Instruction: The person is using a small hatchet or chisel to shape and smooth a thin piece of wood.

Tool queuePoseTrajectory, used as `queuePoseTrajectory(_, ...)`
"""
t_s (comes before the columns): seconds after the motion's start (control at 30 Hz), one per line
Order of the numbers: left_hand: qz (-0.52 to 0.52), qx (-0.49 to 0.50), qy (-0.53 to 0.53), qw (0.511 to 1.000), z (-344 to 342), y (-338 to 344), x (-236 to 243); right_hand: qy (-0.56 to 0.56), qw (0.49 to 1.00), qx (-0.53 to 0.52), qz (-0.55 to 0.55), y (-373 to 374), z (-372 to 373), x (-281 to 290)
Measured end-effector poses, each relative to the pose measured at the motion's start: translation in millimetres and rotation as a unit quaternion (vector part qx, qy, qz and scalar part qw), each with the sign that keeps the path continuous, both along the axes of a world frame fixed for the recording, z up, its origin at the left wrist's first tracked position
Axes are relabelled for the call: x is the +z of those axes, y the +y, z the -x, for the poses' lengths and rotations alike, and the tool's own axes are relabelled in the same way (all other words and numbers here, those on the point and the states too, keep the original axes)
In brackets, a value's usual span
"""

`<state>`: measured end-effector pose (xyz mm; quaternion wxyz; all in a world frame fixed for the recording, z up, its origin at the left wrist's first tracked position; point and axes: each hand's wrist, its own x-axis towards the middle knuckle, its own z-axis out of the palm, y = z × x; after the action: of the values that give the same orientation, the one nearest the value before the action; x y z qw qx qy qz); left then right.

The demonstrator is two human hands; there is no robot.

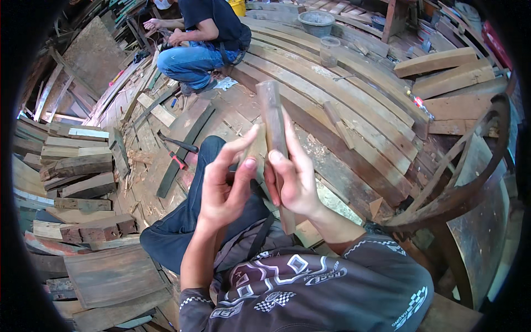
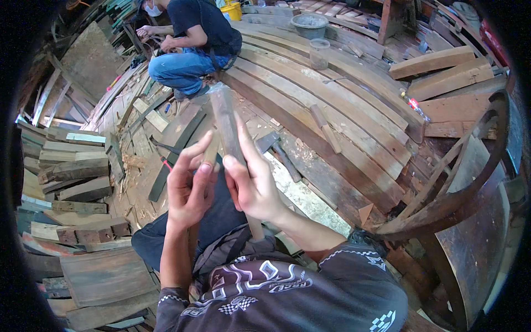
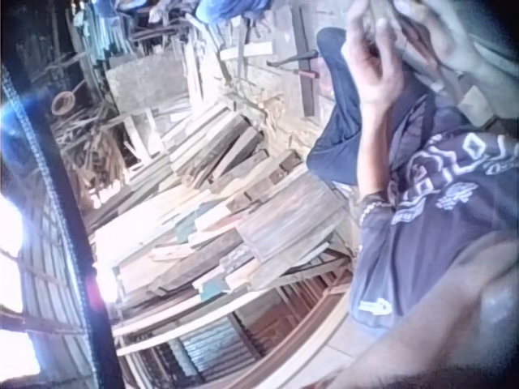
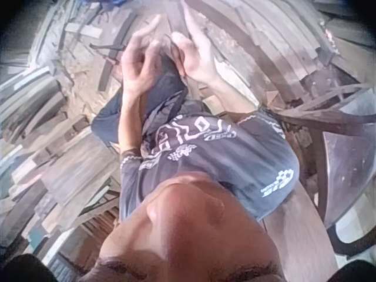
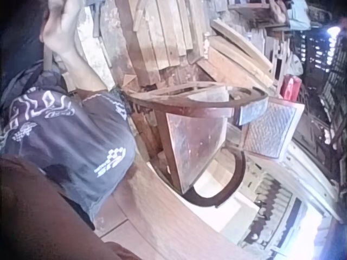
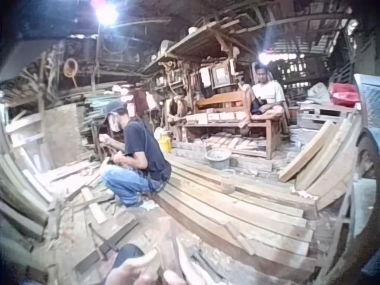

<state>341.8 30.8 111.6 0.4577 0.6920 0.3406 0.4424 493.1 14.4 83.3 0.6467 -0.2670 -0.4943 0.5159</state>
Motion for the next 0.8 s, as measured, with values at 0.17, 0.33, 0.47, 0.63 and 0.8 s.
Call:
queuePoseTrajectory(0.17, -0.074, 0.027, 0.013, 0.997, -1.4, 4.9, -8.5, 0.018, 0.999, 0.029, 0.028, -6.4, 1.5, -6.4)
queuePoseTrajectory(0.33, -0.069, 0.025, -0.018, 0.997, -2.7, 2.8, -8.8, 0.007, 1.000, 0.028, 0.004, -0.2, -3.6, 2.2)
queuePoseTrajectory(0.47, -0.043, 0.031, -0.053, 0.997, 4.1, 1.5, -9.6, -0.002, 0.998, 0.056, 0.017, -11.3, 1.2, -9.2)
queuePoseTrajectory(0.63, -0.025, 0.012, -0.023, 0.999, 1.6, -0.4, -4.2, -0.010, 0.999, 0.040, 0.007, 1.7, -8.4, 3.5)
queuePoseTrajectory(0.8, -0.030, 0.021, -0.041, 0.998, 5.7, 0.9, -2.8, -0.023, 0.998, 0.051, 0.005, -10.7, -6.0, -2.7)
